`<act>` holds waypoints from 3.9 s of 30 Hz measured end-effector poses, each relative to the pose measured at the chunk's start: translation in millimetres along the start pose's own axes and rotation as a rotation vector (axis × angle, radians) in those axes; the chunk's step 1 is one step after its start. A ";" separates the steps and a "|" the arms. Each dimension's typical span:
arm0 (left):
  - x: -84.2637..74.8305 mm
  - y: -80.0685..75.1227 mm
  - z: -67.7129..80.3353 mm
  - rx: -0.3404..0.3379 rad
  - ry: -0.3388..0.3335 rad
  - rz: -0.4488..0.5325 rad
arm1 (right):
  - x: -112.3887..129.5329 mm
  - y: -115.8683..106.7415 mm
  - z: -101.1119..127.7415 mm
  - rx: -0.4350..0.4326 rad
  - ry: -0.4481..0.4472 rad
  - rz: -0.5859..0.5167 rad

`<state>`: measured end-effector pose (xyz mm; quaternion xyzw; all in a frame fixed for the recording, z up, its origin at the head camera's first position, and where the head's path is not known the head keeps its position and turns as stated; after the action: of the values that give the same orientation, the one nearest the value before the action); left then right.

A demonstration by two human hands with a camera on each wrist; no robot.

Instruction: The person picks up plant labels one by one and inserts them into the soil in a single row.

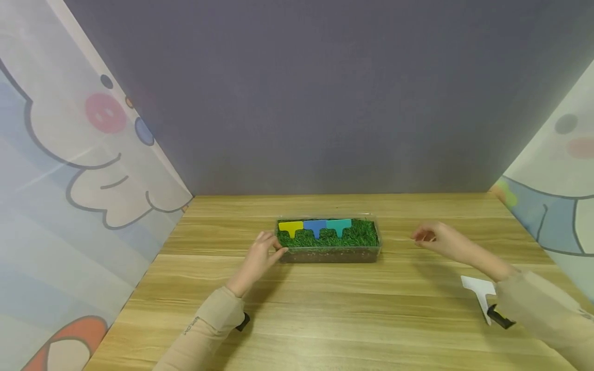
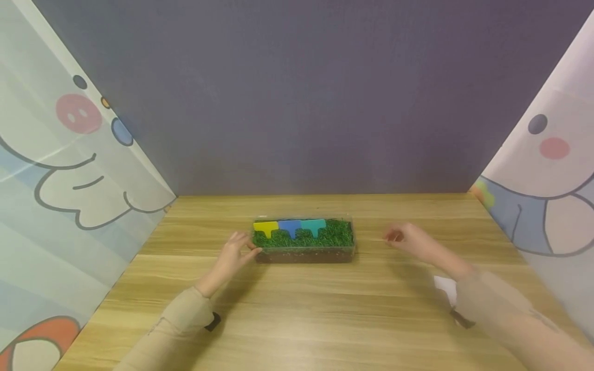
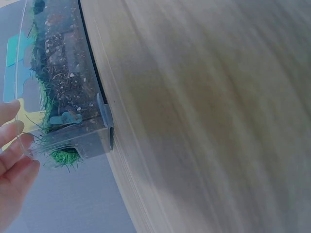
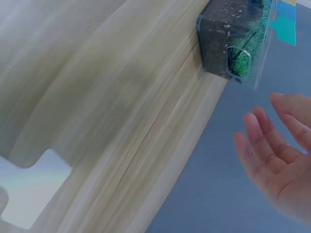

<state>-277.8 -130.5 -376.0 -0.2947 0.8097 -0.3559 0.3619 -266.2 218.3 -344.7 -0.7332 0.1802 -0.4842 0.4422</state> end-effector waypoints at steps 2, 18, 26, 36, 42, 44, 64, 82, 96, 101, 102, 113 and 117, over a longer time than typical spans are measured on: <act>0.3 0.4 0.0 0.003 -0.003 0.001 | -1.2 0.0 3.4 0.006 -0.015 -0.001; 0.2 -0.2 0.5 0.010 -0.015 0.006 | -26.6 6.6 42.1 0.016 -0.121 0.069; 0.7 0.2 0.2 0.006 -0.011 0.003 | -41.9 8.7 58.4 0.049 -0.166 0.047; -0.4 1.5 -0.1 0.016 -0.015 -0.010 | -70.2 17.8 70.9 0.227 0.085 0.087; -0.4 1.0 -0.2 0.015 -0.016 -0.023 | -78.7 20.1 75.1 0.250 0.137 0.126; -1.0 0.4 -0.1 0.012 -0.013 -0.023 | -80.4 20.7 76.2 0.250 0.132 0.135; -1.7 0.0 0.4 0.007 -0.009 -0.023 | -90.2 28.6 85.9 0.209 0.063 0.230; -2.8 0.0 -0.5 -0.015 0.029 -0.031 | -97.0 32.1 87.3 0.230 0.097 0.126; -5.6 -0.3 0.0 -0.029 0.064 -0.024 | -104.8 28.2 96.8 0.261 -0.108 -0.082; -5.9 -0.7 -0.7 -0.034 0.069 -0.023 | -111.4 27.3 98.9 0.339 -0.031 -0.041; -5.5 -0.7 -0.8 -0.034 0.067 -0.023 | -111.7 27.6 99.1 0.344 -0.025 -0.027; -3.5 -0.5 -0.7 -0.006 0.027 -0.010 | -104.2 27.6 96.8 0.293 -0.073 0.016; -2.8 -1.1 -0.9 -0.005 0.019 -0.004 | -103.1 29.8 97.8 0.317 -0.098 -0.056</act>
<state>-276.7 -128.7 -373.6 -0.2940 0.8132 -0.3575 0.3528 -224.4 319.8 -439.7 -0.6815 0.0591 -0.4826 0.5469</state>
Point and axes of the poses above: each hand's wrist, its own z-axis away from the middle knuckle, its own y-axis out of the palm, x = y × z, the point moved 9 cm from there along -z, towards the middle knuckle, and after that the axes turned 1 degree about -z, right-handed, at the moved point
